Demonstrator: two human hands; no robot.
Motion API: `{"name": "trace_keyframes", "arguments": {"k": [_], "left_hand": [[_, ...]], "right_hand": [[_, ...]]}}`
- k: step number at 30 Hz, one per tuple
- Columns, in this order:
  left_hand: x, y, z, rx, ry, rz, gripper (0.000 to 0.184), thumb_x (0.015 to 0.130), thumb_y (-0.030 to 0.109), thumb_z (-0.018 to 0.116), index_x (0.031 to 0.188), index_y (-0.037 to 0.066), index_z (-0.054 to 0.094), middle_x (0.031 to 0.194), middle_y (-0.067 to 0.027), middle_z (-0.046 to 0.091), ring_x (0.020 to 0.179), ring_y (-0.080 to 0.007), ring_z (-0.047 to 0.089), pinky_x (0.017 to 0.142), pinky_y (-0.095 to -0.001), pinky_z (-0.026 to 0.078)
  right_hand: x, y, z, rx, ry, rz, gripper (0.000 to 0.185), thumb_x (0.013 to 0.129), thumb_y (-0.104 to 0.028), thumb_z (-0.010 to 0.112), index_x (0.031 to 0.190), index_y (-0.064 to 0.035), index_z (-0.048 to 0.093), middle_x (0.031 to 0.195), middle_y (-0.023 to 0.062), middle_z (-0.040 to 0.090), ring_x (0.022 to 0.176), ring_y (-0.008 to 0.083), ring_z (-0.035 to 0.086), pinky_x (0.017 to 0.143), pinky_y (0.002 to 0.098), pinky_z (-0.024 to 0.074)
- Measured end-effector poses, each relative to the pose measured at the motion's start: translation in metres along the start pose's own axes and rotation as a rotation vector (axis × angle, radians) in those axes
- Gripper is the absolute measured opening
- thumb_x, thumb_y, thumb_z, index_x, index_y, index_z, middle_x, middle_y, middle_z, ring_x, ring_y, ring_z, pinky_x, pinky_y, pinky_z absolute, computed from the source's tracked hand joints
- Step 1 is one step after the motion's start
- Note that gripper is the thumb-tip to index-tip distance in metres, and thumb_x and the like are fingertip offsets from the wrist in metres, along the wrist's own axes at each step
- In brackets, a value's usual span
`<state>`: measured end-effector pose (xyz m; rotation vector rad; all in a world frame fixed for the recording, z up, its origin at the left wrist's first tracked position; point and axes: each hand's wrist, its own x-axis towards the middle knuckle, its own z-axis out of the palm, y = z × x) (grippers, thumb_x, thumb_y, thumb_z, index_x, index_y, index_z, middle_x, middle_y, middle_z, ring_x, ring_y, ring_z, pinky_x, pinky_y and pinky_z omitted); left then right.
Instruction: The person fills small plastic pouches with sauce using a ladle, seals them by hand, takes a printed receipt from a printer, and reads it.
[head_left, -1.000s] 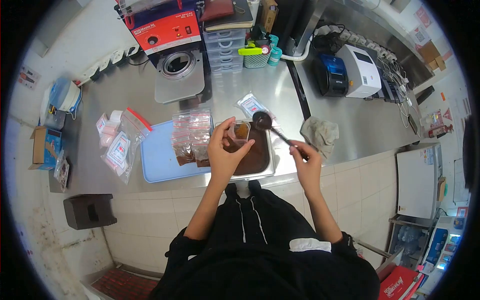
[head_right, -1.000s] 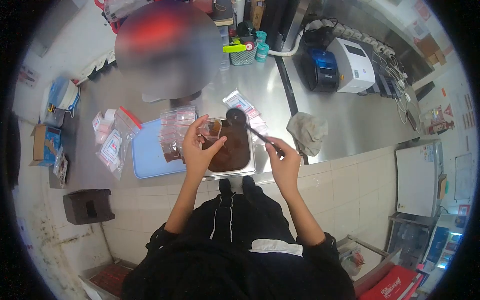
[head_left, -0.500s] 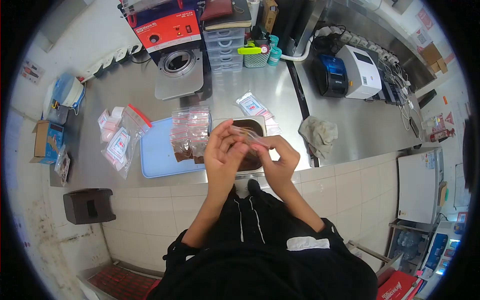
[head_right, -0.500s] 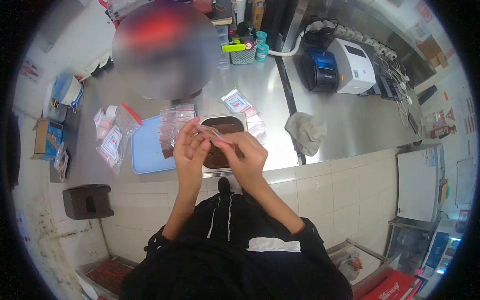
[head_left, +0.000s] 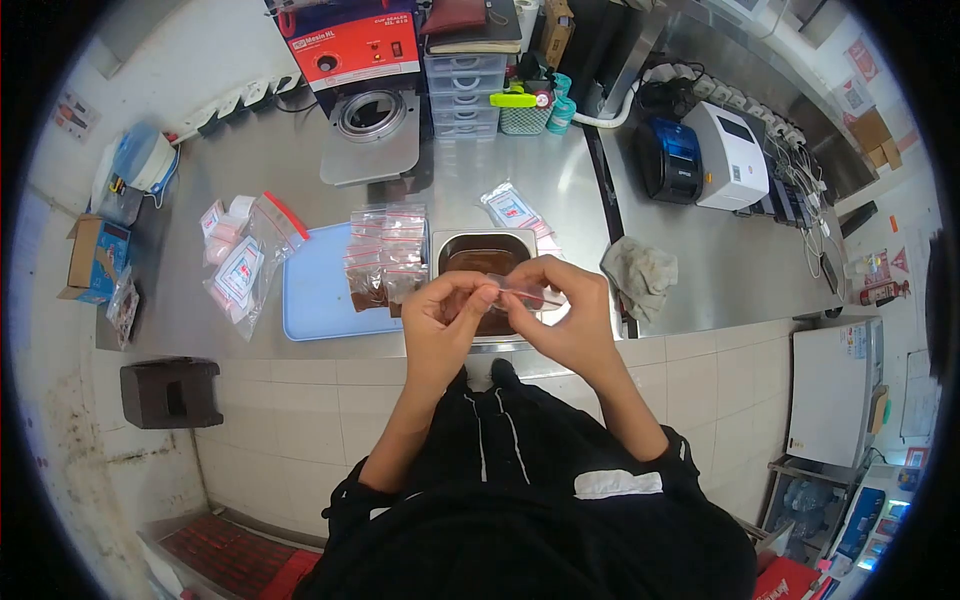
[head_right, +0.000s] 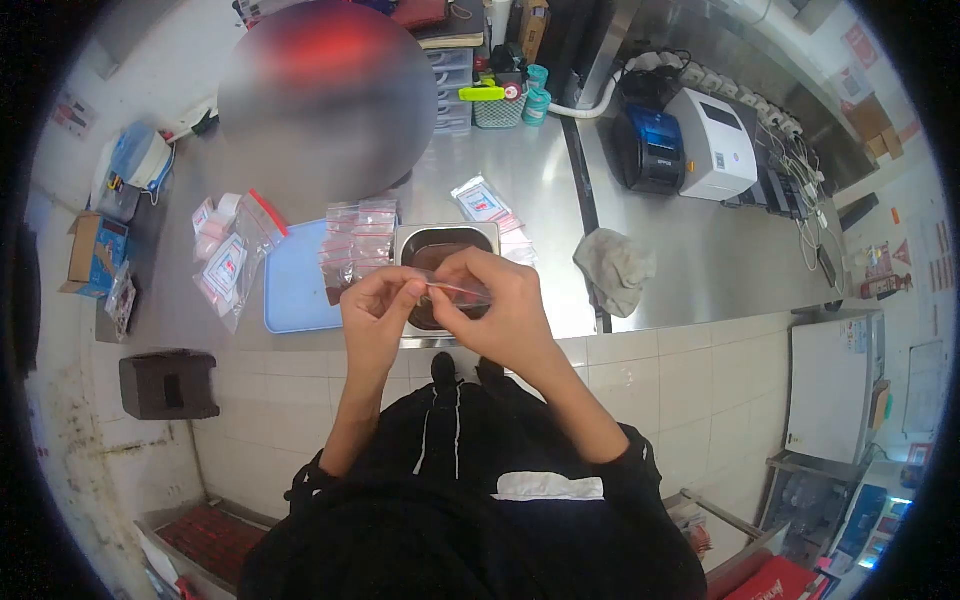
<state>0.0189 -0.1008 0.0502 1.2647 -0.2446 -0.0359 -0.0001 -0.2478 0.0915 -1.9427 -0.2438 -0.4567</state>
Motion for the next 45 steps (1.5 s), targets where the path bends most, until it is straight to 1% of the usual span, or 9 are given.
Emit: {"name": "trace_keyframes", "arguments": {"k": [5, 7, 19, 22, 25, 28, 33, 38, 45], "left_hand": [[0.001, 0.011, 0.0, 0.503, 0.046, 0.127, 0.006, 0.078, 0.005, 0.067, 0.081, -0.001, 0.066, 0.075, -0.0029, 0.063, 0.061, -0.0056, 0.044, 0.056, -0.0198, 0.036], [0.001, 0.005, 0.0, 0.489, 0.057, 0.151, 0.007, 0.077, 0.005, 0.067, 0.08, 0.0, 0.066, 0.073, -0.0026, 0.062, 0.059, -0.0063, 0.041, 0.055, -0.0205, 0.034], [0.023, 0.002, -0.018, 0.353, 0.217, 0.161, 0.01, 0.078, 0.007, 0.068, 0.083, -0.002, 0.066, 0.07, 0.0012, 0.058, 0.06, -0.0045, 0.041, 0.055, -0.0185, 0.032], [0.028, 0.014, -0.025, 0.46, 0.152, 0.168, 0.01, 0.078, 0.007, 0.068, 0.083, -0.002, 0.066, 0.068, 0.0009, 0.058, 0.062, -0.0048, 0.043, 0.058, -0.0196, 0.034], [0.031, 0.021, -0.021, 0.511, 0.131, 0.165, 0.011, 0.078, 0.008, 0.068, 0.082, -0.001, 0.066, 0.071, -0.0002, 0.06, 0.064, -0.0065, 0.045, 0.061, -0.021, 0.037], [0.03, 0.023, -0.02, 0.533, 0.16, 0.183, 0.012, 0.08, 0.01, 0.067, 0.081, -0.001, 0.064, 0.075, -0.0017, 0.061, 0.068, -0.0085, 0.049, 0.066, -0.0228, 0.039], [0.027, 0.03, -0.004, 0.301, 0.021, 0.21, 0.012, 0.085, 0.01, 0.06, 0.082, -0.001, 0.058, 0.076, -0.0046, 0.061, 0.076, -0.0126, 0.056, 0.07, -0.0262, 0.041], [0.03, 0.031, 0.011, 0.443, -0.102, 0.25, 0.009, 0.084, 0.009, 0.059, 0.082, 0.001, 0.058, 0.075, -0.006, 0.06, 0.072, -0.0131, 0.056, 0.067, -0.0252, 0.041], [0.018, 0.021, 0.017, 0.612, -0.229, 0.254, 0.024, 0.072, 0.016, 0.066, 0.091, 0.002, 0.063, 0.084, -0.012, 0.063, 0.071, -0.0243, 0.06, 0.064, -0.0306, 0.045]], "right_hand": [[0.0, 0.008, 0.008, -0.013, -0.047, 0.019, 0.011, 0.069, -0.008, 0.067, 0.073, -0.0012, 0.059, 0.065, 0.0097, 0.061, 0.054, 0.02, 0.058, 0.052, 0.0297, 0.0449], [-0.002, 0.009, 0.01, -0.016, -0.042, 0.102, 0.01, 0.067, -0.005, 0.067, 0.068, 0.0004, 0.059, 0.059, 0.0039, 0.058, 0.054, 0.0081, 0.051, 0.053, 0.0216, 0.041], [-0.031, 0.092, -0.066, 0.114, 0.062, 0.403, 0.005, 0.068, -0.004, 0.064, 0.067, -0.0034, 0.058, 0.058, -0.0034, 0.053, 0.058, 0.0038, 0.049, 0.052, 0.0203, 0.0398], [-0.038, 0.155, -0.093, -0.387, 0.233, 0.432, 0.004, 0.071, -0.008, 0.064, 0.073, -0.0051, 0.062, 0.067, 0.0039, 0.06, 0.063, 0.012, 0.057, 0.058, 0.0261, 0.0454], [-0.057, 0.219, -0.095, -1.388, 0.439, -0.023, 0.008, 0.072, -0.011, 0.066, 0.078, -0.0057, 0.064, 0.067, 0.0072, 0.061, 0.062, 0.0224, 0.061, 0.059, 0.0328, 0.0473], [-0.081, 0.267, -0.109, -1.232, 0.321, 0.064, 0.015, 0.072, -0.014, 0.068, 0.085, -0.0063, 0.064, 0.075, 0.009, 0.064, 0.07, 0.0298, 0.061, 0.062, 0.0381, 0.0468], [-0.063, 0.218, -0.133, -0.518, 0.436, 0.558, 0.013, 0.081, -0.013, 0.062, 0.089, -0.0031, 0.058, 0.089, 0.0081, 0.06, 0.077, 0.0173, 0.059, 0.058, 0.0332, 0.0454], [-0.017, 0.091, -0.117, 0.553, 0.395, 0.177, 0.034, 0.085, -0.023, 0.061, 0.11, -0.002, 0.05, 0.102, 0.006, 0.056, 0.092, 0.0168, 0.056, 0.08, 0.0274, 0.044], [-0.005, 0.003, -0.03, 0.422, -0.251, -0.011, 0.041, 0.083, -0.019, 0.061, 0.118, 0.0003, 0.05, 0.119, 0.0141, 0.053, 0.108, 0.0223, 0.052, 0.093, 0.0338, 0.0379]]}}
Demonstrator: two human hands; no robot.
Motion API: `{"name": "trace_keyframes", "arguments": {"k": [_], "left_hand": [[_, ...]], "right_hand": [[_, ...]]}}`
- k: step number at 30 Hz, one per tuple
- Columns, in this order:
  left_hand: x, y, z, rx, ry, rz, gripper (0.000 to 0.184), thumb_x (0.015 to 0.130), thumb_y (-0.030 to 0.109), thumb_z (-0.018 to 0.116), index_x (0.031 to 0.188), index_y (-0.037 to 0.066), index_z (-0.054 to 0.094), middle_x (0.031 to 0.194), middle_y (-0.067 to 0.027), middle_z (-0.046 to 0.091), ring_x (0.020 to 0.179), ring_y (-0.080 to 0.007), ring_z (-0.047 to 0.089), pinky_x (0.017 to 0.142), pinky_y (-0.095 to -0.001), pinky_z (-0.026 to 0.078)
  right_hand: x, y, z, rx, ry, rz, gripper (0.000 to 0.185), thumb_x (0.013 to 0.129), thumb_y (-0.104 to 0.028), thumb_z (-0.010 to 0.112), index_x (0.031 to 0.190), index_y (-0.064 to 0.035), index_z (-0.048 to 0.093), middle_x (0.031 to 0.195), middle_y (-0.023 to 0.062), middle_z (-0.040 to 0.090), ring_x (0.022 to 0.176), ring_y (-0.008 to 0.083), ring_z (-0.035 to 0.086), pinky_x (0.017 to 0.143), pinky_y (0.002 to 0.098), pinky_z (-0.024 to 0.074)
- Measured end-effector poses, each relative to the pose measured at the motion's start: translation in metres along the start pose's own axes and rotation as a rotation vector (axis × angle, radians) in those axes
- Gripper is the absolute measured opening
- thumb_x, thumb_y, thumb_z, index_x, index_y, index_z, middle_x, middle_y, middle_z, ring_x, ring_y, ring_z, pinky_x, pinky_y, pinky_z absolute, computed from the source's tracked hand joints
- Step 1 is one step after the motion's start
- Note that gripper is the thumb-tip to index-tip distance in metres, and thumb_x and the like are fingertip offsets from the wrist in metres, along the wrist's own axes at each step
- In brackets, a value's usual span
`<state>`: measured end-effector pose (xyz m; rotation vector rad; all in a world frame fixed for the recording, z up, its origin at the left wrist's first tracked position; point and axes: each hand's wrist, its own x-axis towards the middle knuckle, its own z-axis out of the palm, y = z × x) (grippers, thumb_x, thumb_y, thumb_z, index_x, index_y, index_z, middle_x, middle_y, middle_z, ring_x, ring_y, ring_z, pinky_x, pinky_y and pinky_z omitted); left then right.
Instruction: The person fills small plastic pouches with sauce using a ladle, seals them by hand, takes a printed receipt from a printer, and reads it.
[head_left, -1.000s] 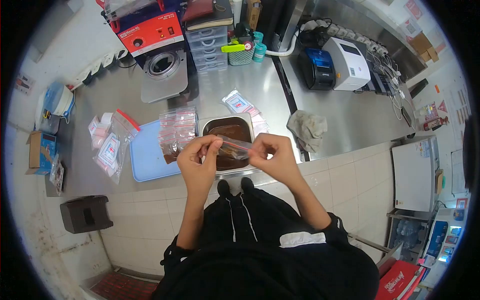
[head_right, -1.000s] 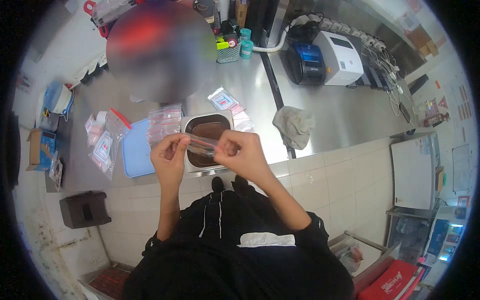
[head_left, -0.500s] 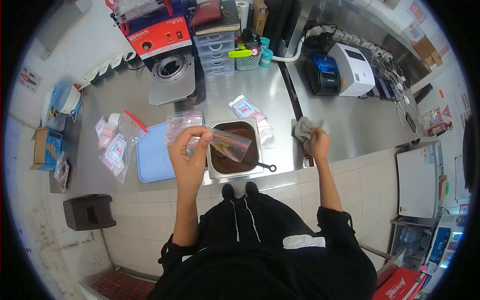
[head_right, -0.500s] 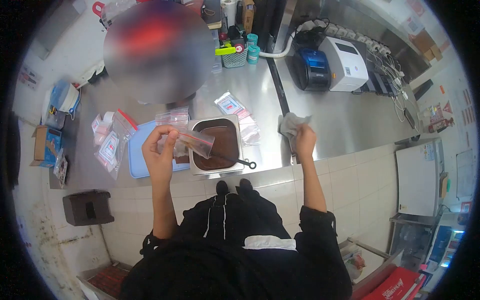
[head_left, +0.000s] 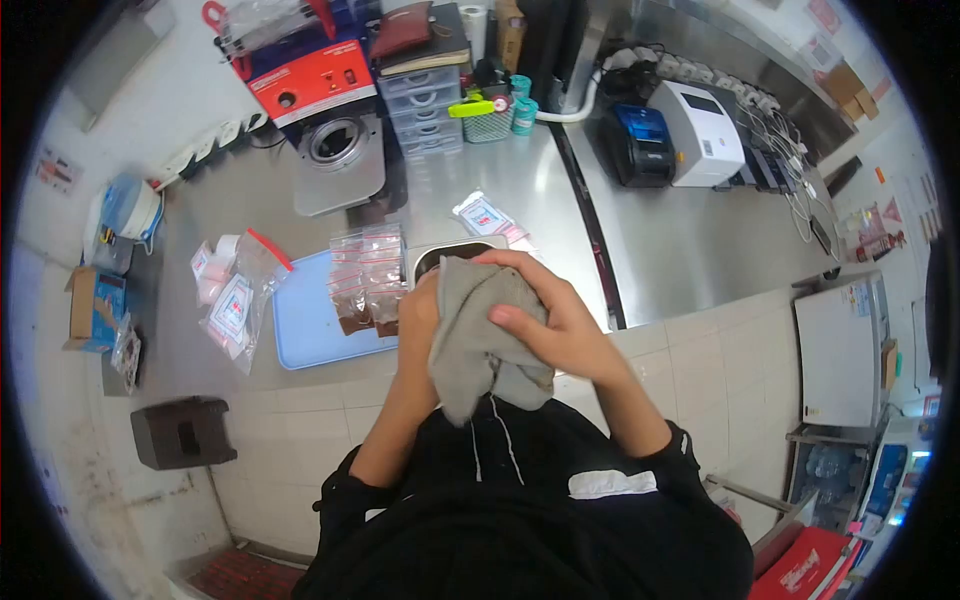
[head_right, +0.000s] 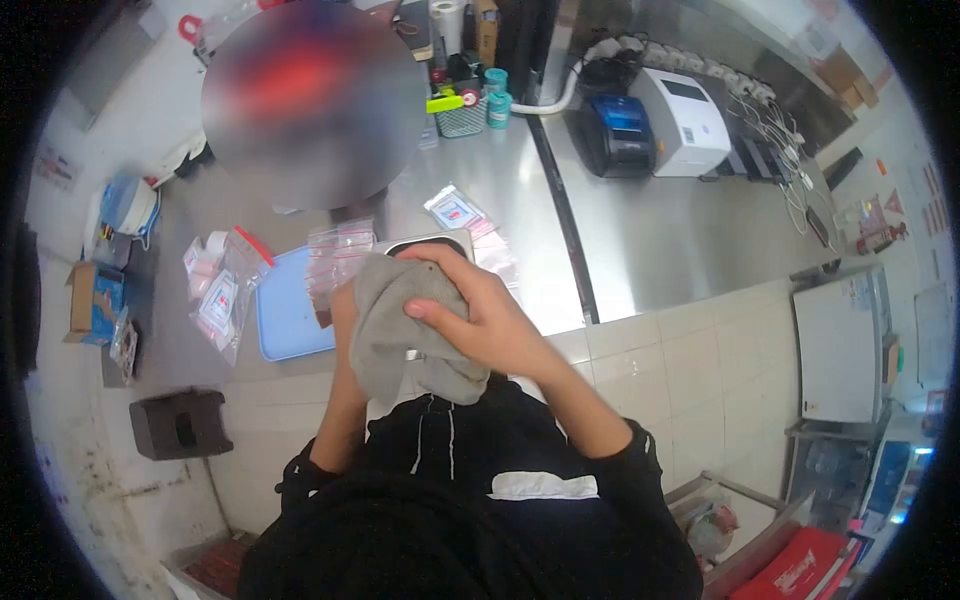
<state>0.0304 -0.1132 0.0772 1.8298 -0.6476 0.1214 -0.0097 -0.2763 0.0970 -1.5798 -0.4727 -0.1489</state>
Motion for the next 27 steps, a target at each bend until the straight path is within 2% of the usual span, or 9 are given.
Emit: {"name": "trace_keyframes", "arguments": {"k": [2, 5, 9, 12, 14, 17, 20, 22, 27], "left_hand": [[-0.002, 0.003, -0.006, 0.03, -0.004, 0.147, 0.032, 0.068, 0.021, 0.065, 0.093, 0.001, 0.064, 0.088, -0.0147, 0.064, 0.076, -0.0327, 0.062, 0.07, -0.0355, 0.048], [-0.014, 0.005, -0.007, 0.044, 0.128, 0.126, 0.031, 0.068, 0.02, 0.066, 0.092, 0.0, 0.063, 0.088, -0.0148, 0.064, 0.076, -0.0313, 0.062, 0.068, -0.0333, 0.048], [-0.03, 0.012, -0.01, -0.164, 0.232, -0.098, 0.029, 0.067, 0.016, 0.071, 0.091, 0.001, 0.064, 0.08, -0.0091, 0.064, 0.072, -0.0163, 0.063, 0.062, -0.0308, 0.048], [-0.039, 0.001, -0.037, -0.334, 0.598, -0.225, 0.01, 0.086, 0.01, 0.059, 0.085, 0.0, 0.056, 0.072, -0.007, 0.06, 0.065, -0.0108, 0.059, 0.058, -0.0242, 0.047], [-0.045, -0.021, -0.074, -0.077, 0.777, -0.057, 0.009, 0.091, 0.007, 0.051, 0.084, 0.001, 0.051, 0.071, -0.0083, 0.06, 0.058, -0.0115, 0.058, 0.054, -0.0206, 0.046], [-0.072, -0.089, -0.107, 0.085, 0.721, 0.121, 0.008, 0.091, 0.007, 0.051, 0.086, 0.001, 0.048, 0.066, -0.0073, 0.059, 0.053, -0.0108, 0.056, 0.049, -0.0208, 0.044], [-0.084, -0.139, -0.107, 0.286, 0.522, -0.142, 0.009, 0.092, 0.009, 0.049, 0.089, 0.001, 0.046, 0.06, -0.0052, 0.056, 0.051, -0.0095, 0.054, 0.048, -0.0215, 0.042], [-0.081, -0.173, -0.093, 0.101, 0.56, -0.405, 0.01, 0.093, 0.012, 0.047, 0.091, 0.002, 0.045, 0.058, -0.0051, 0.056, 0.051, -0.0086, 0.053, 0.047, -0.0234, 0.041], [-0.077, -0.262, -0.059, 0.179, 0.638, -0.458, 0.009, 0.093, 0.013, 0.045, 0.094, 0.003, 0.044, 0.061, -0.0094, 0.059, 0.053, -0.0162, 0.057, 0.048, -0.0313, 0.042]], "right_hand": [[-0.001, -0.005, 0.019, -0.191, 0.158, 0.213, 0.03, 0.082, -0.016, 0.063, 0.107, -0.0007, 0.056, 0.097, 0.016, 0.062, 0.09, 0.0211, 0.061, 0.08, 0.0314, 0.0456], [-0.001, -0.003, 0.024, -0.273, 0.181, 0.205, 0.023, 0.079, -0.013, 0.067, 0.095, -0.0005, 0.057, 0.08, 0.0146, 0.063, 0.073, 0.0201, 0.064, 0.066, 0.0292, 0.0478], [-0.002, -0.019, 0.021, -0.269, 0.128, 0.195, 0.019, 0.077, -0.011, 0.069, 0.087, -0.0012, 0.055, 0.073, 0.0106, 0.06, 0.066, 0.0151, 0.059, 0.061, 0.0273, 0.0455], [-0.012, -0.025, -0.011, -0.487, 0.268, 0.102, 0.017, 0.076, -0.004, 0.067, 0.088, -0.0012, 0.055, 0.076, 0.0059, 0.057, 0.074, 0.0119, 0.054, 0.069, 0.0251, 0.0432], [-0.023, -0.013, -0.054, -0.444, 0.562, 0.195, 0.014, 0.079, -0.006, 0.063, 0.09, -0.0009, 0.055, 0.081, 0.0047, 0.057, 0.078, 0.0108, 0.052, 0.073, 0.0241, 0.0419], [-0.041, 0.033, -0.126, -0.704, 0.682, 0.26, 0.016, 0.083, -0.012, 0.061, 0.094, -0.0013, 0.057, 0.086, 0.0088, 0.06, 0.08, 0.0156, 0.056, 0.074, 0.0273, 0.043], [-0.074, 0.118, -0.159, -0.984, 0.628, 0.441, 0.023, 0.084, -0.019, 0.061, 0.099, -0.0015, 0.058, 0.093, 0.0146, 0.062, 0.088, 0.0254, 0.059, 0.079, 0.0331, 0.0438], [-0.082, 0.152, -0.16, -1.767, 0.595, 0.23, 0.03, 0.082, -0.022, 0.061, 0.104, -0.0013, 0.058, 0.098, 0.0175, 0.062, 0.096, 0.0339, 0.057, 0.085, 0.0376, 0.0427], [-0.043, 0.196, -0.1, -0.906, 0.165, 0.179, 0.018, 0.077, -0.007, 0.058, 0.094, -0.0053, 0.063, 0.092, 0.0136, 0.061, 0.091, 0.0337, 0.056, 0.082, 0.0378, 0.0433]]}}
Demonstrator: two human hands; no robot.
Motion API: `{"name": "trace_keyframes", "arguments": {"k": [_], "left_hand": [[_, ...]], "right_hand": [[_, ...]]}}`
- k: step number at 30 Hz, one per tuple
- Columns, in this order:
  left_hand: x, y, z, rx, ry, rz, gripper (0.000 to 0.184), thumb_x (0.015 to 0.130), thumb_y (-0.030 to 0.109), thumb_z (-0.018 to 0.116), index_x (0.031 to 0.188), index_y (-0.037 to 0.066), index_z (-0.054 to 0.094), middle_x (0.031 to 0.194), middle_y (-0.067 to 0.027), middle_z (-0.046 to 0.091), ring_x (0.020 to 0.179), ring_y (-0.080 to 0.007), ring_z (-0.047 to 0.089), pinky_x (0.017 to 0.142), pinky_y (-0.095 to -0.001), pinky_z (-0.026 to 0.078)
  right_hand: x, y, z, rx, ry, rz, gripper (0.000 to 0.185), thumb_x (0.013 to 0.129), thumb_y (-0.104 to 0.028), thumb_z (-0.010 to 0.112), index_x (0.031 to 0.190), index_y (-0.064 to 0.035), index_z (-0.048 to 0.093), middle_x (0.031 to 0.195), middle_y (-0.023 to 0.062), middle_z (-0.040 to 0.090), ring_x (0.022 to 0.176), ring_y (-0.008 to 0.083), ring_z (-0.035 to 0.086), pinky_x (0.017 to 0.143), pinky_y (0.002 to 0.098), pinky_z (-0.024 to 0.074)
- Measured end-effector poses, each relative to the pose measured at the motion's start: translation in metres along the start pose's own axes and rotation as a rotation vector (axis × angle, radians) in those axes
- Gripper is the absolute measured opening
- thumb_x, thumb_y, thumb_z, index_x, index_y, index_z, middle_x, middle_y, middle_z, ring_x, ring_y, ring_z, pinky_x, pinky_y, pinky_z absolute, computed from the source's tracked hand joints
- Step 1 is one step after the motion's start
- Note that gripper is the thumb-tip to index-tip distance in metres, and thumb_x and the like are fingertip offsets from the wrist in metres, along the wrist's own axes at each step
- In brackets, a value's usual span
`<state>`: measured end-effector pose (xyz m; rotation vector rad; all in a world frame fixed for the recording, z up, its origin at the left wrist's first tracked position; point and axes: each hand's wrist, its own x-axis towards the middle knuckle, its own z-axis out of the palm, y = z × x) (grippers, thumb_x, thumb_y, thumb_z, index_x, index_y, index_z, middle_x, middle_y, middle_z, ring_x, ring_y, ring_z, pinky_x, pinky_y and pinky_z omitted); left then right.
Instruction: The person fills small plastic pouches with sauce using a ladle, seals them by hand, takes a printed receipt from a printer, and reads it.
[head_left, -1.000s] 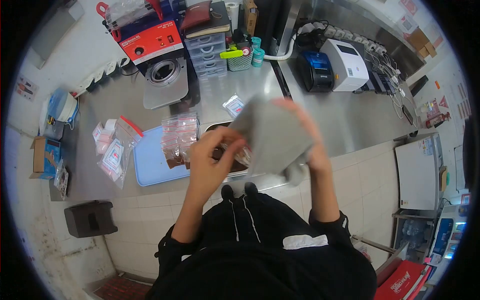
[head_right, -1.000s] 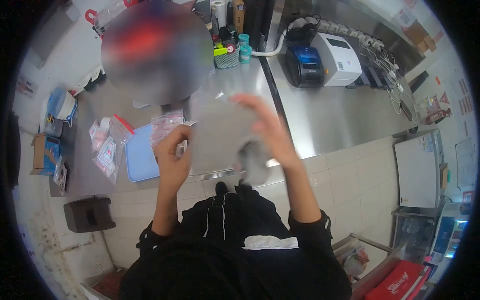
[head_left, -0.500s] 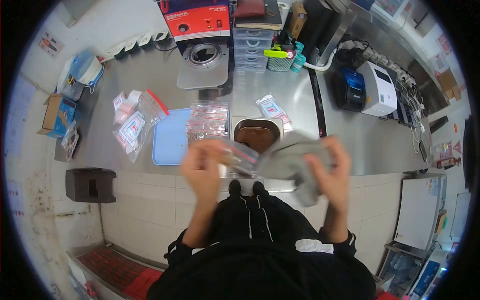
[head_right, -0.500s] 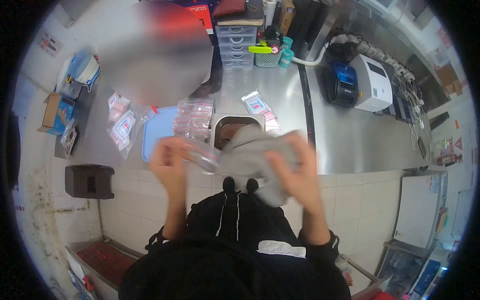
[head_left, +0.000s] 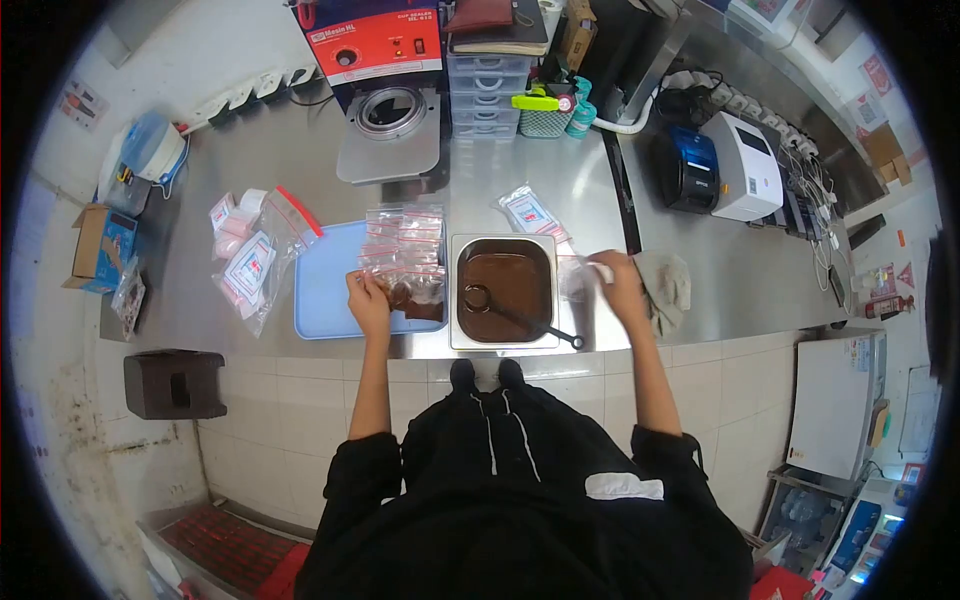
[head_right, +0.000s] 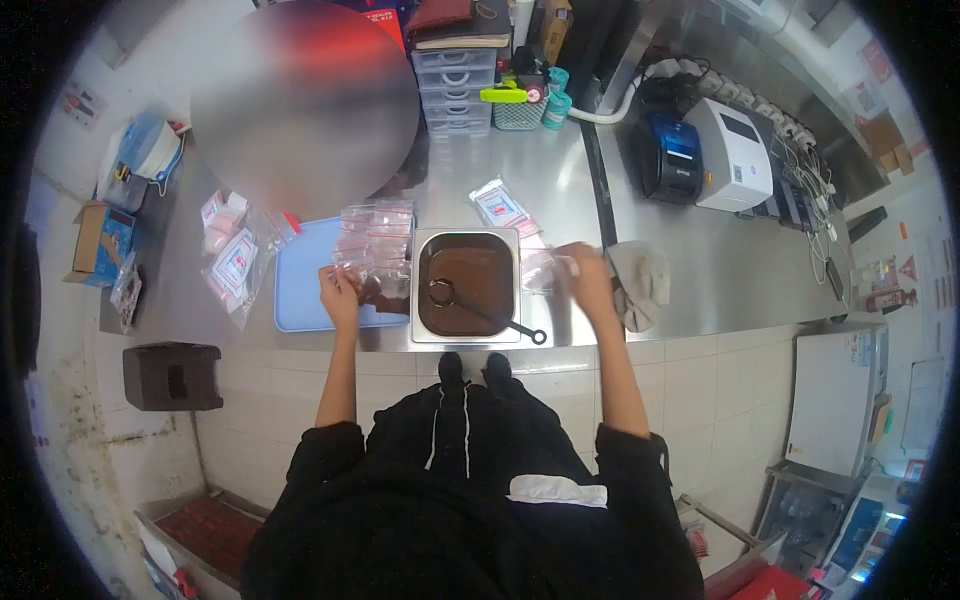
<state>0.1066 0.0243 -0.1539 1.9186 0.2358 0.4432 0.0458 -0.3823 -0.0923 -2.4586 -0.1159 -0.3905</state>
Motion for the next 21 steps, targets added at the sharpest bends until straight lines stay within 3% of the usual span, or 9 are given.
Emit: {"name": "trace_keyframes", "arguments": {"k": [1, 5, 11, 15, 17, 18, 19, 20, 21], "left_hand": [[0.0, 0.0, 0.006, 0.092, 0.075, 0.008, 0.009, 0.093, 0.013, 0.045, 0.095, 0.004, 0.045, 0.062, -0.0099, 0.059, 0.055, -0.0199, 0.058, 0.05, -0.0338, 0.042], [-0.003, 0.017, 0.007, 0.134, 0.172, -0.028, 0.01, 0.091, 0.013, 0.046, 0.097, 0.005, 0.045, 0.065, -0.0116, 0.06, 0.06, -0.0282, 0.06, 0.055, -0.0386, 0.043], [-0.002, 0.003, 0.004, 0.186, 0.162, -0.035, 0.017, 0.091, 0.018, 0.048, 0.101, 0.005, 0.042, 0.061, -0.0119, 0.058, 0.059, -0.0309, 0.059, 0.055, -0.0405, 0.042], [-0.007, 0.023, -0.003, 0.336, 0.156, -0.072, 0.021, 0.092, 0.02, 0.048, 0.105, 0.004, 0.042, 0.071, -0.0144, 0.06, 0.068, -0.031, 0.059, 0.062, -0.0404, 0.043], [-0.01, 0.032, -0.002, 0.687, 0.554, 0.446, 0.03, 0.091, 0.023, 0.048, 0.113, 0.002, 0.041, 0.092, -0.0161, 0.06, 0.084, -0.0275, 0.058, 0.072, -0.0379, 0.043], [-0.017, 0.047, -0.003, 0.685, 0.557, 0.449, 0.03, 0.091, 0.023, 0.048, 0.113, 0.002, 0.041, 0.092, -0.0161, 0.06, 0.084, -0.0275, 0.058, 0.072, -0.0379, 0.043], [-0.033, 0.07, -0.005, 0.327, 0.246, 0.275, 0.034, 0.091, 0.024, 0.049, 0.116, 0.002, 0.042, 0.101, -0.0153, 0.057, 0.092, -0.0251, 0.055, 0.077, -0.0359, 0.043], [-0.047, 0.098, -0.005, -0.029, -0.064, 0.094, 0.037, 0.091, 0.025, 0.049, 0.118, 0.001, 0.043, 0.11, -0.0145, 0.054, 0.1, -0.0227, 0.053, 0.082, -0.034, 0.042], [-0.057, 0.133, -0.004, -0.261, -0.334, 0.117, 0.037, 0.091, 0.026, 0.05, 0.118, 0.001, 0.045, 0.11, -0.0133, 0.055, 0.1, -0.0209, 0.053, 0.084, -0.0324, 0.042]], "right_hand": [[0.007, -0.004, 0.017, -0.027, -0.072, -0.107, 0.02, 0.074, -0.006, 0.06, 0.094, -0.0047, 0.064, 0.092, 0.0128, 0.06, 0.089, 0.0329, 0.055, 0.081, 0.0378, 0.0441], [0.014, -0.014, 0.056, -0.005, -0.032, -0.058, 0.017, 0.073, -0.007, 0.062, 0.09, -0.0042, 0.063, 0.093, 0.0116, 0.058, 0.088, 0.0306, 0.054, 0.077, 0.0383, 0.0446], [0.008, -0.006, 0.063, -0.141, -0.044, 0.011, 0.01, 0.072, -0.008, 0.063, 0.082, -0.0047, 0.061, 0.084, 0.0112, 0.059, 0.082, 0.0305, 0.054, 0.073, 0.0386, 0.0437], [0.011, -0.022, 0.036, -0.181, 0.149, -0.102, 0.008, 0.073, -0.008, 0.063, 0.08, -0.0038, 0.06, 0.081, 0.0112, 0.06, 0.08, 0.03, 0.055, 0.069, 0.038, 0.0435], [0.012, -0.026, 0.021, -0.115, 0.36, -0.045, 0.005, 0.075, -0.005, 0.063, 0.079, -0.0036, 0.061, 0.08, 0.0103, 0.06, 0.074, 0.026, 0.056, 0.064, 0.0341, 0.0435], [0.011, -0.042, 0.003, -0.03, 0.464, 0.06, 0.005, 0.075, -0.004, 0.063, 0.079, -0.0035, 0.061, 0.079, 0.0096, 0.06, 0.071, 0.023, 0.057, 0.061, 0.0314, 0.0432], [0.009, -0.063, -0.008, 0.078, 0.49, 0.166, 0.007, 0.075, -0.002, 0.064, 0.082, -0.004, 0.063, 0.078, 0.008, 0.06, 0.067, 0.0167, 0.056, 0.059, 0.0267, 0.042], [0.006, -0.085, -0.018, 0.077, 0.489, 0.169, 0.007, 0.075, -0.002, 0.064, 0.082, -0.004, 0.063, 0.078, 0.008, 0.06, 0.067, 0.0167, 0.056, 0.059, 0.0267, 0.042], [0.002, -0.109, -0.026, 0.113, 0.464, 0.118, 0.008, 0.074, -0.002, 0.065, 0.082, -0.0041, 0.063, 0.077, 0.0073, 0.06, 0.066, 0.0156, 0.056, 0.059, 0.0265, 0.0421]]}}
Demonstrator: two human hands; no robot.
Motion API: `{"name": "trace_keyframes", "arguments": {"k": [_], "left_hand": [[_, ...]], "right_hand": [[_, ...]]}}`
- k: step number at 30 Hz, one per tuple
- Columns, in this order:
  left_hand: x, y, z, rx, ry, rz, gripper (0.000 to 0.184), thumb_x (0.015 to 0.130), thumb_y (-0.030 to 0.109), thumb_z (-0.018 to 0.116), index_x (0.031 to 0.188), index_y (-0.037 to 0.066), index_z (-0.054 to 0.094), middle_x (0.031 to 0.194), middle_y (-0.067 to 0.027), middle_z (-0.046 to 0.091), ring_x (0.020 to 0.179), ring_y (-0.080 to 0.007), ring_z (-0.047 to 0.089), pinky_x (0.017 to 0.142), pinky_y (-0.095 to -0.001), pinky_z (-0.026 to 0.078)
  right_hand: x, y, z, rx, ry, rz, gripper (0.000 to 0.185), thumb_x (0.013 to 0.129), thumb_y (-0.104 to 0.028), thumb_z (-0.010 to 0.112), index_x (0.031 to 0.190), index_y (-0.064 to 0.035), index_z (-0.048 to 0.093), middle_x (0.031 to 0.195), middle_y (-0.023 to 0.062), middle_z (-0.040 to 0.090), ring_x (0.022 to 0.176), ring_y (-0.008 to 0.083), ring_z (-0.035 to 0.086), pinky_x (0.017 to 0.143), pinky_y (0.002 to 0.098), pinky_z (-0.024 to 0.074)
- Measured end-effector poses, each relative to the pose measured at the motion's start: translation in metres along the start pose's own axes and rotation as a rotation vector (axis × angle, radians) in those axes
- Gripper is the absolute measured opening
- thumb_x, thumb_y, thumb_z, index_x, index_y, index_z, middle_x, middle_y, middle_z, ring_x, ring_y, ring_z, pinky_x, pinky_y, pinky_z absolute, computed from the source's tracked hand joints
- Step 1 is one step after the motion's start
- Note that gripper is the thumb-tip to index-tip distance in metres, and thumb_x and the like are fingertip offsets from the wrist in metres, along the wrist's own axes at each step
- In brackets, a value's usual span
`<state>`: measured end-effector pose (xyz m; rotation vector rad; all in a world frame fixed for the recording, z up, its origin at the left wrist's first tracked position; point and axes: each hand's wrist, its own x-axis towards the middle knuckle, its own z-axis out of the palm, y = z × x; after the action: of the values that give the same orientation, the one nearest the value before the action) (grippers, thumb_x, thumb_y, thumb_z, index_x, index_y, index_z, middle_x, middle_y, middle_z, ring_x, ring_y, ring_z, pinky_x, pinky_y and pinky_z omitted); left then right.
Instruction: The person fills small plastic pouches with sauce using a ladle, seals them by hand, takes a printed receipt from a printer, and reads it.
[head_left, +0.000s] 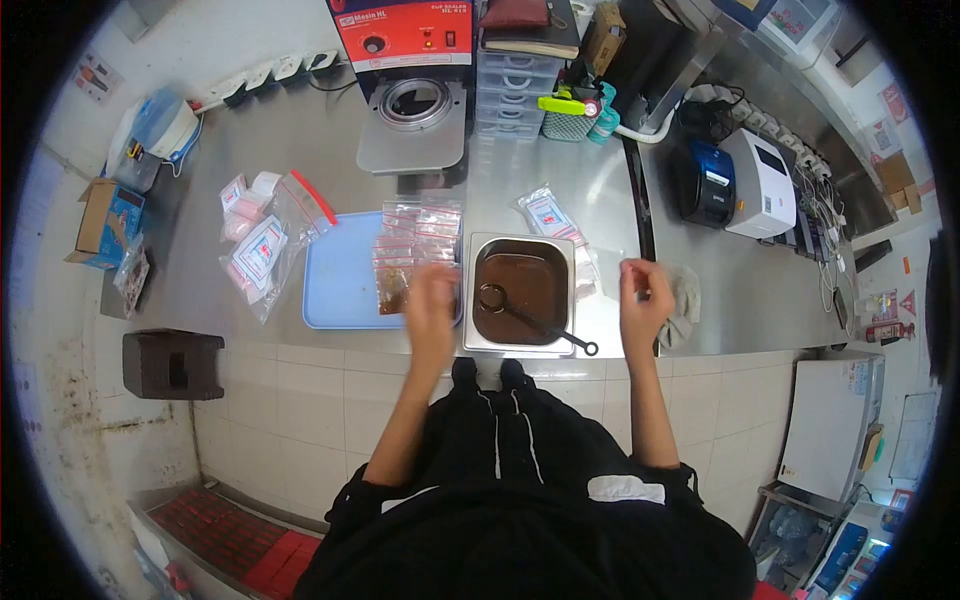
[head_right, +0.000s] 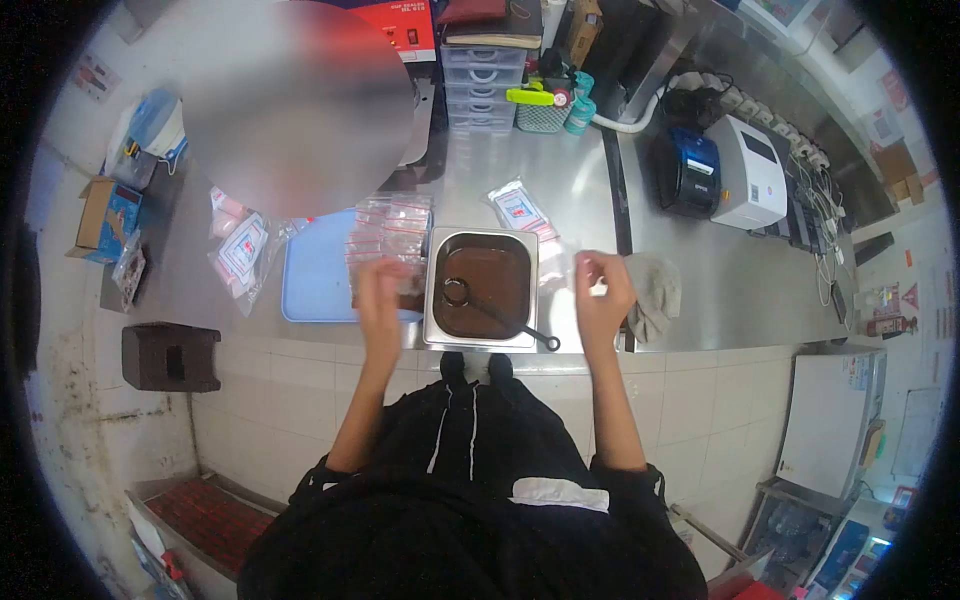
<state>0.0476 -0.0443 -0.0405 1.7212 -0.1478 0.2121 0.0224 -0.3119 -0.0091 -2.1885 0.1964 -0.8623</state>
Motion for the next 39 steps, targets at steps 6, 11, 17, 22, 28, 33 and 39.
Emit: {"name": "trace_keyframes", "arguments": {"k": [6, 11, 17, 22, 28, 33, 39], "left_hand": [[-0.031, 0.077, 0.054, -0.535, -0.375, -0.211, 0.027, 0.094, 0.022, 0.047, 0.108, 0.001, 0.055, 0.101, -0.0089, 0.061, 0.091, -0.0125, 0.056, 0.082, -0.0255, 0.043], [-0.032, 0.074, 0.042, -0.634, -0.294, -0.409, 0.018, 0.093, 0.017, 0.05, 0.097, 0.001, 0.057, 0.087, -0.0037, 0.063, 0.08, -0.0049, 0.055, 0.068, -0.0192, 0.042], [-0.041, 0.078, 0.046, -0.354, -0.15, -0.229, 0.008, 0.084, 0.007, 0.063, 0.086, 0.002, 0.057, 0.072, -0.0002, 0.06, 0.062, -0.0016, 0.052, 0.054, -0.0155, 0.037], [-0.04, 0.079, 0.048, -0.36, -0.057, -0.205, 0.012, 0.079, 0.002, 0.068, 0.077, 0.003, 0.056, 0.065, 0.0016, 0.058, 0.057, 0.0006, 0.049, 0.051, -0.0149, 0.035], [-0.042, 0.077, 0.053, -0.283, -0.088, -0.18, 0.015, 0.08, 0.002, 0.067, 0.078, 0.004, 0.052, 0.065, 0.0005, 0.056, 0.058, -0.0025, 0.05, 0.051, -0.0159, 0.037], [-0.039, 0.079, 0.052, -0.322, -0.076, -0.183, 0.015, 0.077, -0.001, 0.069, 0.077, 0.002, 0.054, 0.068, -0.0011, 0.059, 0.06, -0.0042, 0.054, 0.055, -0.0172, 0.041], [-0.033, 0.086, 0.052, 0.053, 0.018, 0.009, 0.016, 0.074, 0.002, 0.07, 0.082, 0.002, 0.056, 0.075, -0.0006, 0.059, 0.067, -0.0057, 0.054, 0.061, -0.0196, 0.043]], "right_hand": [[-0.041, -0.083, -0.004, 0.145, -0.268, -0.417, 0.011, 0.07, -0.002, 0.07, 0.079, -0.0036, 0.064, 0.074, 0.0057, 0.062, 0.064, 0.0167, 0.055, 0.059, 0.0265, 0.0445], [-0.038, -0.11, -0.015, 0.274, -0.168, 0.17, 0.023, 0.07, -0.006, 0.072, 0.09, -0.003, 0.062, 0.081, 0.0045, 0.063, 0.074, 0.0159, 0.056, 0.063, 0.0257, 0.0451], [-0.047, -0.084, -0.023, 0.68, -0.526, 0.689, 0.011, 0.078, -0.002, 0.067, 0.087, -0.0023, 0.06, 0.068, -0.002, 0.059, 0.061, 0.005, 0.052, 0.06, 0.0183, 0.0415], [-0.049, -0.099, -0.018, 0.402, -0.189, 0.402, 0.022, 0.074, -0.007, 0.071, 0.093, -0.0025, 0.06, 0.091, 0.0075, 0.06, 0.078, 0.0132, 0.055, 0.067, 0.0272, 0.0453], [-0.05, -0.1, -0.026, 0.443, -0.452, 0.36, 0.017, 0.078, -0.01, 0.067, 0.092, 0.0002, 0.063, 0.076, 0.0057, 0.061, 0.066, 0.012, 0.054, 0.059, 0.0264, 0.0445], [-0.049, -0.095, -0.031, 0.691, -0.545, 0.555, 0.015, 0.082, -0.011, 0.063, 0.093, -0.0018, 0.066, 0.08, 0.0042, 0.065, 0.064, 0.0053, 0.054, 0.053, 0.0213, 0.0419], [-0.056, -0.09, -0.03, 0.429, -0.406, 0.267, 0.01, 0.079, -0.01, 0.066, 0.083, -0.0012, 0.065, 0.074, 0.0048, 0.063, 0.058, 0.0093, 0.056, 0.052, 0.0244, 0.0429]]}}
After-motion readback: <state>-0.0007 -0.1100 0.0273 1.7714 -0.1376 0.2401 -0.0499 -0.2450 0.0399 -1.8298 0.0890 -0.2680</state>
